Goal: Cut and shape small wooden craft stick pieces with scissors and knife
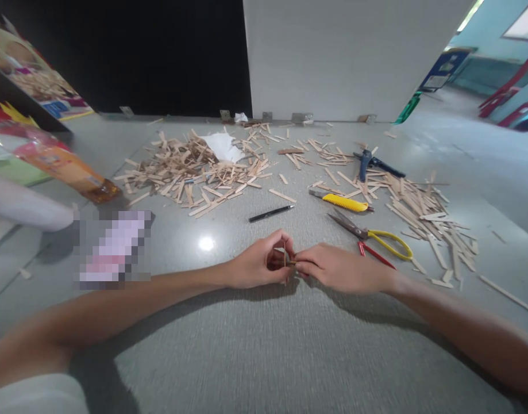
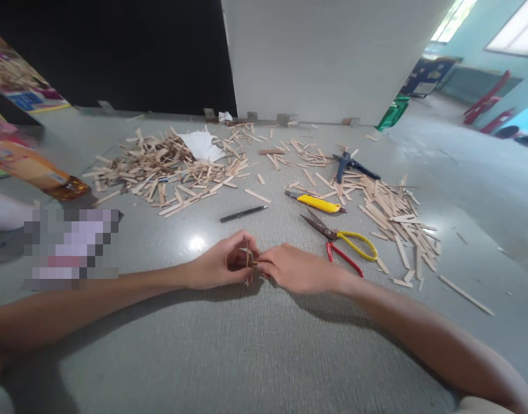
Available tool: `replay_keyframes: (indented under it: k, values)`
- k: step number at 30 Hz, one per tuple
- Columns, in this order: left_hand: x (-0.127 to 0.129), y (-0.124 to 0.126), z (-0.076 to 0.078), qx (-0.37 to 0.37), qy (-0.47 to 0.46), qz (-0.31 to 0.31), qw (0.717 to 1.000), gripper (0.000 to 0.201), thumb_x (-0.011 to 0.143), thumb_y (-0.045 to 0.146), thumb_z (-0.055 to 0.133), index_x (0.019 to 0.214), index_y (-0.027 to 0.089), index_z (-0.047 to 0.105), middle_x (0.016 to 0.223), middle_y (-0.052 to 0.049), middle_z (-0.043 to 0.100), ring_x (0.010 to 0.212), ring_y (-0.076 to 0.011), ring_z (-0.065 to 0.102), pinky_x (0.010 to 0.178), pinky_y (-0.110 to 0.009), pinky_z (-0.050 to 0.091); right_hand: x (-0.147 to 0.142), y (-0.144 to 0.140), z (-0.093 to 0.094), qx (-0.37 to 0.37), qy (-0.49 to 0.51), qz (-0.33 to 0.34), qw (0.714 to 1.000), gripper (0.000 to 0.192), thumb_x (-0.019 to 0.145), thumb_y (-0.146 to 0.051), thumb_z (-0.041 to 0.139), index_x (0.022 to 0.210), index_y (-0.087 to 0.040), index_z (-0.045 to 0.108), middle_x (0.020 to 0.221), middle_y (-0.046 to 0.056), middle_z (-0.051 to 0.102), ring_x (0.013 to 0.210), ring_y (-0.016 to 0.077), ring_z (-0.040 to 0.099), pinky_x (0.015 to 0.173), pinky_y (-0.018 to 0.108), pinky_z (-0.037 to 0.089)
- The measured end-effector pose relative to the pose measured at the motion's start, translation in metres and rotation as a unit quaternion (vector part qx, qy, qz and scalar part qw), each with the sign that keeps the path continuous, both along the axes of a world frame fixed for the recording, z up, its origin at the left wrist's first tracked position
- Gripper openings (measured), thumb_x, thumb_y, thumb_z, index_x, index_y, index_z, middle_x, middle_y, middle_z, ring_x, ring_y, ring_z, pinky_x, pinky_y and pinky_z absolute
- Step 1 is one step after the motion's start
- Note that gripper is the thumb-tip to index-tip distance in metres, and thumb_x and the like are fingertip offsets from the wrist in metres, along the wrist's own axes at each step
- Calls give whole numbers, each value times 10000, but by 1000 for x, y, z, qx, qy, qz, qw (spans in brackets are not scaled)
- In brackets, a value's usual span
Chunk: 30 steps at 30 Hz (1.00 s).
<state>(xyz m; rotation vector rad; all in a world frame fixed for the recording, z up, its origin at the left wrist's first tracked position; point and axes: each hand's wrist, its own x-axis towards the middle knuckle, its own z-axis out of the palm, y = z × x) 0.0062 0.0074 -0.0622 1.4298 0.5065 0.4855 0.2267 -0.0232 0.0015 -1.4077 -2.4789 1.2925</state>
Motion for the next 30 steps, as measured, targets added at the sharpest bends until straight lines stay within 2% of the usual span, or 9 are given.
replay_keyframes:
  k: [4, 10, 22, 30]
  values:
    - [1, -1, 1, 0, 5, -10, 1000, 376, 897, 298, 812, 997, 242, 453, 1017, -9, 674, 778, -131, 694, 719, -304, 587, 4, 6, 3, -12, -7, 35, 999, 388, 1082, -280, 459, 768, -211, 675, 754, 20, 666, 715, 197, 608, 702, 318, 409]
    - [1, -1, 3, 10, 10, -17, 1000, 349, 867, 225, 770, 969, 245, 436, 981, 10, 662, 743, -113, 660, 705, -291, 570, 7, 13, 8, -3, -26, 79, 997, 373, 1084, -264, 432, 758, -219, 607, 745, 3, 610, 719, 191, 568, 719, 322, 393]
    - [1, -3, 6, 32, 46, -10, 998, 373, 838, 256, 756, 976, 259, 409, 960, 8, 657, 710, -116, 632, 665, -277, 547, 16, 19, 11, -1, -47, 110, 993, 298, 1049, -286, 460, 780, -221, 573, 757, 11, 622, 741, 203, 588, 693, 313, 403]
    - [1, -2, 5, 47, 45, -1, 998, 359, 831, 261, 728, 972, 258, 398, 975, 5, 643, 702, -102, 591, 638, -251, 510, 13, 19, 9, 8, -46, 107, 993, 193, 936, -202, 478, 746, -235, 468, 715, -11, 539, 710, 182, 518, 662, 312, 351]
